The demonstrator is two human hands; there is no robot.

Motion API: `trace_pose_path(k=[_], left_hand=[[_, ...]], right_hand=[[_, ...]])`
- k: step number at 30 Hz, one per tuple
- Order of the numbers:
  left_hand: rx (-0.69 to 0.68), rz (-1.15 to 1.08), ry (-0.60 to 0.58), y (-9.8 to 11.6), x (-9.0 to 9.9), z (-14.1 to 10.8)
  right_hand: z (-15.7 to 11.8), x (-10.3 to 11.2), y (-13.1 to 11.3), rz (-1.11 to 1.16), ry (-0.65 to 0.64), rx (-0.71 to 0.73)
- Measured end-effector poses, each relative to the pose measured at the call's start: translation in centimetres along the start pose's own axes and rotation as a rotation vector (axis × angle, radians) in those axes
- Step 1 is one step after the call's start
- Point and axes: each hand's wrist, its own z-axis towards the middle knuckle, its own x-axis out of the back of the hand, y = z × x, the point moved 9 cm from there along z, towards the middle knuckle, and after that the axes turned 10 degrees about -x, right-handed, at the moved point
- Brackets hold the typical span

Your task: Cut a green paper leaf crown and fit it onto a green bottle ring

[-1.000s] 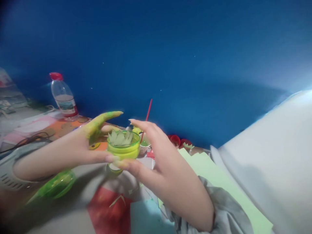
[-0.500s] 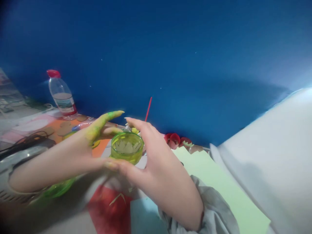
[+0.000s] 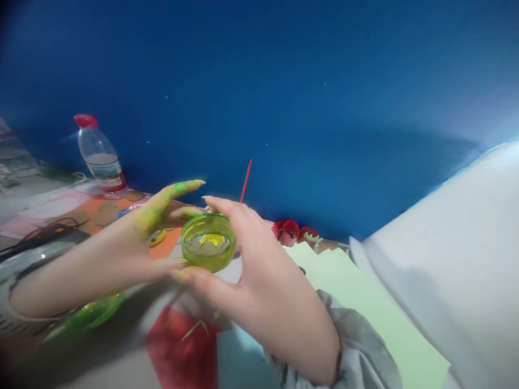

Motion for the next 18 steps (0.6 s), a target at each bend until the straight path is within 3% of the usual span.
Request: trace_pose_path(k=[5, 14, 18], left_hand=[[0.046, -0.003, -0.037, -0.18, -0.09, -0.05], [-0.022, -0.074, -0.052, -0.23, -0.26, -0.15], [-0.03, -0.067, -0.064, -0.33, -0.2, -0.19]], right_hand=[[-0.19, 0.26, 0.21, 0.012, 0.004, 0.008], [-0.5, 0.49, -0.18, 0.013, -0.009, 0.069], [-0.59, 0.73, -0.52, -0.013, 0.041, 0.107]])
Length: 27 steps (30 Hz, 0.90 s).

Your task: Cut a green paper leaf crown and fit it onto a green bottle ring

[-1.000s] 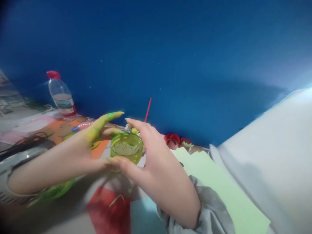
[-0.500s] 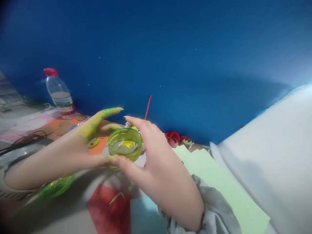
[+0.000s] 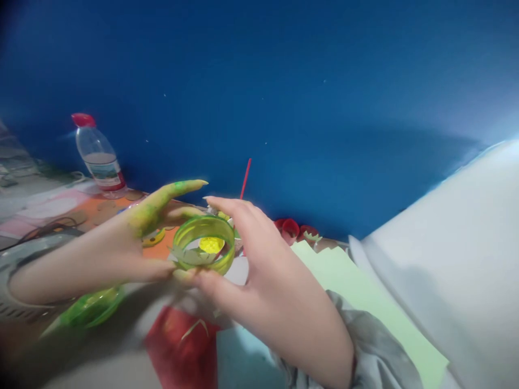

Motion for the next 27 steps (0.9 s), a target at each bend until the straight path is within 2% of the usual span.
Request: trace_pose_path(k=[5, 11, 13, 18, 20, 24, 27], left_hand=[[-0.027, -0.072, -0.055, 0.0, -0.6, 0.1], [-0.011, -0.082, -0.142, 0.3, -0.9, 0.1], [-0.001, -0.074, -0.164, 0.3, -1.1, 0.0], [-0.062, -0.013, -0.097, 0.4, -0.5, 0.0], [-0.008, 0.015, -0.085, 0.1, -0.1, 0.1], [0.205, -0.022, -0.056, -1.0, 0.5, -0.1], [0.264, -0.073, -0.034, -1.5, 0.6, -0.2]], right_hand=[[0.5, 0.3, -0.9, -0.097, 0.097, 0.048], [0.4, 0.6, -1.0, -0.163, 0.121, 0.055], [0.1, 0.8, -0.8, -0.168, 0.109, 0.052], [-0.5, 0.8, 0.1, -0.116, -0.022, 0.027], [-0.5, 1.0, 0.3, -0.1, -0.051, 0.016], [-0.5, 1.2, 0.8, -0.12, -0.057, -0.008], [-0.3, 0.8, 1.1, -0.172, -0.075, 0.01]])
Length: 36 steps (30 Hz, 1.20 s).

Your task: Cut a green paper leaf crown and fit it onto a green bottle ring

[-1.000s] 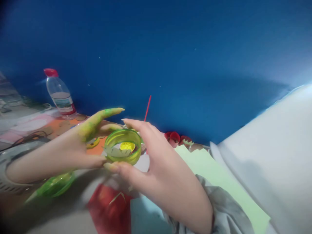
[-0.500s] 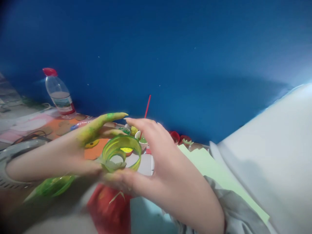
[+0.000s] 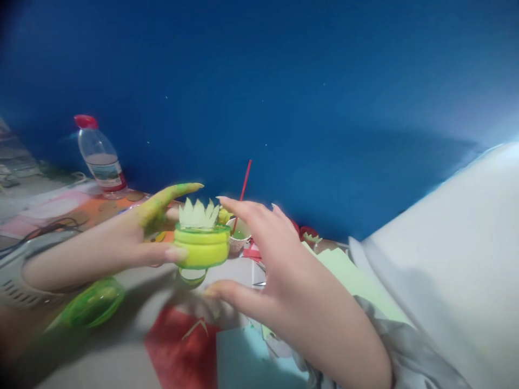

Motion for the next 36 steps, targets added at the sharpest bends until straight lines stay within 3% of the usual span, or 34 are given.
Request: trace_pose_path(k=[4, 10, 15, 19, 24, 30, 36], left_hand=[[-0.032, -0.054, -0.002, 0.2, -0.2, 0.0], [0.033, -0.043, -0.011, 0.8, -0.2, -0.1], [-0.03, -0.054, 0.009, 0.5, 0.3, 0.1], [-0.019, 0.017, 0.084, -0.3, 0.9, 0.0], [-0.019, -0.054, 0.082, 0.0, 0.2, 0.1], [-0.096, 0.093, 0.215, -0.3, 0.8, 0.3], [-0.107, 0.069, 0.214, -0.3, 0.8, 0.3]], right_hand=[[0.4, -0.5, 0.2, -0.084, -0.009, 0.003], [0.6, -0.7, 0.0, -0.13, -0.004, 0.014], [0.5, -0.4, 0.1, -0.1, 0.032, -0.008], [0.7, 0.0, 0.0, -0.119, 0.106, -0.014], [1.0, 0.1, -0.5, -0.249, 0.28, -0.059], [1.0, -1.0, -2.3, -0.315, 0.333, 0.02], [0.8, -0.7, -2.8, -0.257, 0.344, 0.033]])
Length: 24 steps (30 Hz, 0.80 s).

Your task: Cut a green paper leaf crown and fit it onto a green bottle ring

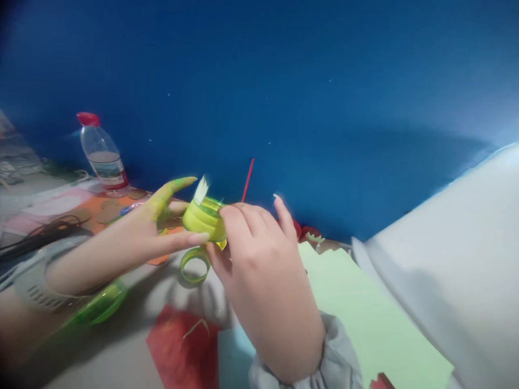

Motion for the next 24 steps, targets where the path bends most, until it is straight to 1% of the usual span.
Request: trace_pose_path(k=[4, 9, 11, 15, 17, 20, 22, 24], left_hand=[[0.02, -0.033, -0.035, -0.1, 0.5, 0.2], [-0.05, 0.035, -0.014, 0.2, 1.5, 0.4], [-0.064, 0.069, -0.012, 0.4, 1.5, 0.4], [-0.165, 0.063, -0.057, 1.8, 0.7, 0.4], [-0.228, 0.059, -0.06, 2.7, 0.6, 0.5], [-0.242, 0.047, -0.069, 3.4, 0.6, 0.4], [-0.23, 0.012, -0.083, 3.5, 0.7, 0.3], [-0.224, -0.019, -0.074, 3.4, 1.1, 0.1]], right_hand=[[0.2, 0.5, 0.7, 0.048, -0.005, -0.018], [0.6, 0.9, 2.6, 0.095, -0.028, -0.139], [0.7, 0.9, 3.0, 0.156, -0.051, -0.172], [0.6, 0.4, 2.5, 0.351, -0.172, -0.16], [0.5, 0.3, 2.3, 0.395, -0.204, -0.156], [0.5, 0.3, 2.4, 0.408, -0.2, -0.152], [0.5, 0.3, 2.5, 0.421, -0.191, -0.143], [0.5, 0.3, 2.5, 0.433, -0.191, -0.138]])
